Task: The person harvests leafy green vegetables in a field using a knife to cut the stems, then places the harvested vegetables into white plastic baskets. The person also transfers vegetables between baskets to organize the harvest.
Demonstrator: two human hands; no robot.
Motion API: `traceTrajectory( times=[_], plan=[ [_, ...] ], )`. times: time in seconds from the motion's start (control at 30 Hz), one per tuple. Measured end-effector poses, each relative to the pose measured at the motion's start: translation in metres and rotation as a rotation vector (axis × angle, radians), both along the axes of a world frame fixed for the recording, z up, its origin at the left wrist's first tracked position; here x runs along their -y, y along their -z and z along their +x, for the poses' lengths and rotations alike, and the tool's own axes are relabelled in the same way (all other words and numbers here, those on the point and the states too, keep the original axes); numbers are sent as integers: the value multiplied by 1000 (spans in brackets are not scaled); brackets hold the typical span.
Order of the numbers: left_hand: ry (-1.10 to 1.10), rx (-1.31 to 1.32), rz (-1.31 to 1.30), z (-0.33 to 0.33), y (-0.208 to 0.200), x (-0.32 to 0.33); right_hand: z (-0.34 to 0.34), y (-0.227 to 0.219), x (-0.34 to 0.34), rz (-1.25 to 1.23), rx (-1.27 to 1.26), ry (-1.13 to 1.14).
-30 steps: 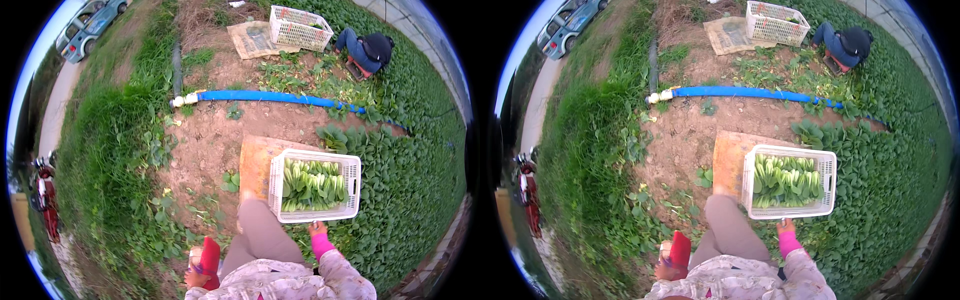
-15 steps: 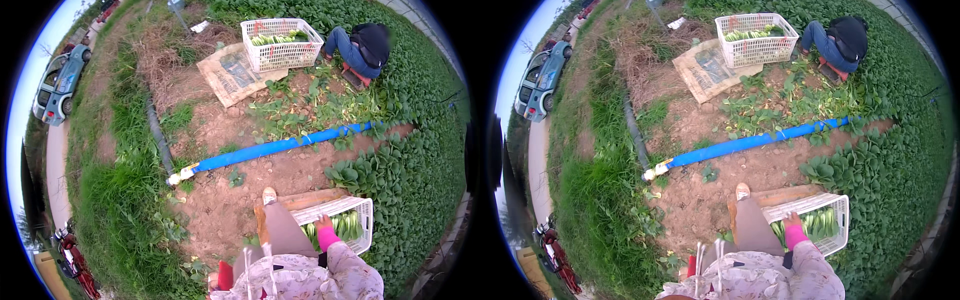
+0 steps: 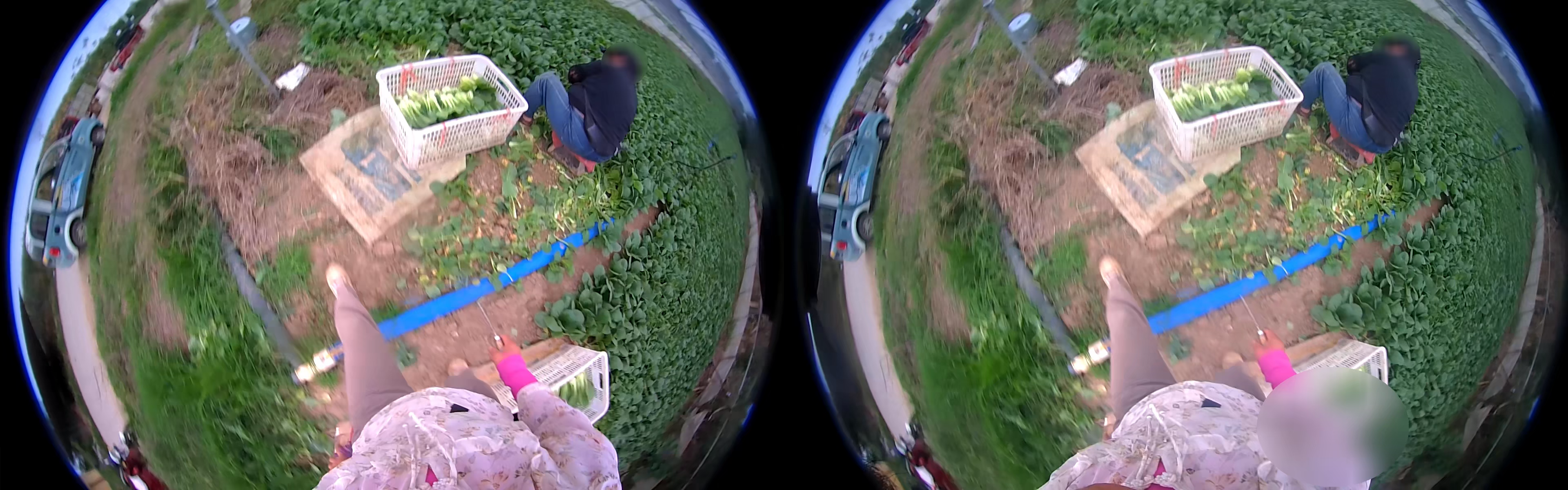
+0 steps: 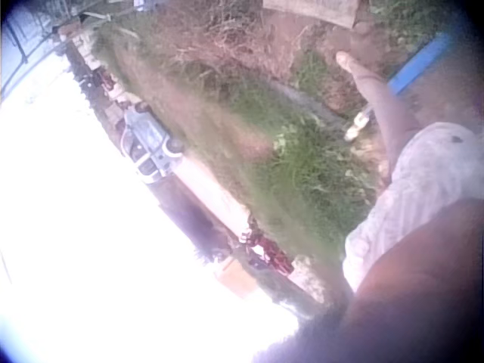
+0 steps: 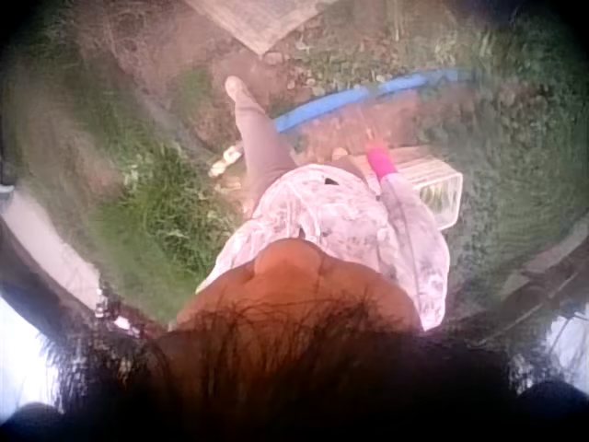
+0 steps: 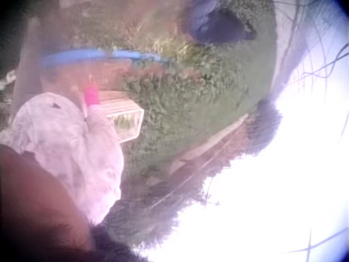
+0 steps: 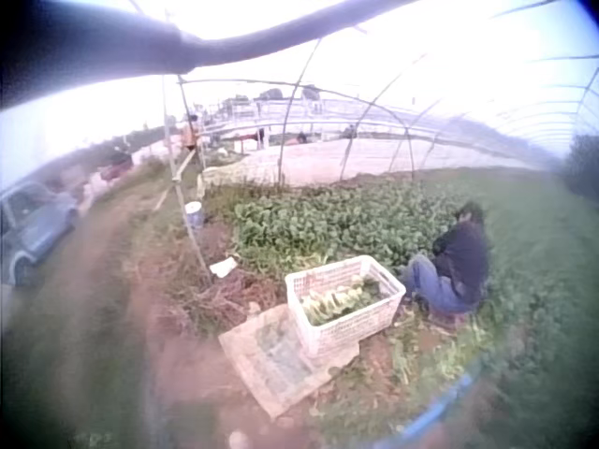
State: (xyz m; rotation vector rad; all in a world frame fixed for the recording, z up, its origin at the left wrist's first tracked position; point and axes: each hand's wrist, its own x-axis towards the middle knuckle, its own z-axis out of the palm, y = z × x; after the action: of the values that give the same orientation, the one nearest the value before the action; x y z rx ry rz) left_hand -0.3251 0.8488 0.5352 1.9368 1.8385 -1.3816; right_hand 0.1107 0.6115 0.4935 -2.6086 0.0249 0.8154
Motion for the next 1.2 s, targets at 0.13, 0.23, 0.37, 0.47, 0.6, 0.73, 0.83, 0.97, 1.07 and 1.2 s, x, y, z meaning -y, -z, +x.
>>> traceTrajectory(
  times=[0.13,0.23,0.37,0.47,0.6,0.73,0.83,0.97,1.07,1.2],
  plan=[
    [155,-14,42,51,20,-170,11,0,-75,13,57,282],
    [288,-25,72,95,-4,-283,29,-30,-144,-171,39,237],
    [287,-11,85,158,-39,-410,62,-64,-257,40,45,201],
    [286,81,42,200,-45,-472,83,-59,-310,122,69,264],
    [334,112,-23,275,-72,-508,117,-58,-359,172,77,300],
    [317,132,-86,325,-68,-546,151,-57,-379,127,9,325],
    [328,74,-83,372,-60,-567,183,-43,-384,105,-42,325],
    [281,-33,-61,435,-44,-601,241,-13,-401,80,-79,306],
    [296,-1,-55,499,-70,-614,297,-17,-434,93,-90,329],
    [364,104,-2,552,-79,-635,383,-26,-485,146,-154,379]
  ],
)
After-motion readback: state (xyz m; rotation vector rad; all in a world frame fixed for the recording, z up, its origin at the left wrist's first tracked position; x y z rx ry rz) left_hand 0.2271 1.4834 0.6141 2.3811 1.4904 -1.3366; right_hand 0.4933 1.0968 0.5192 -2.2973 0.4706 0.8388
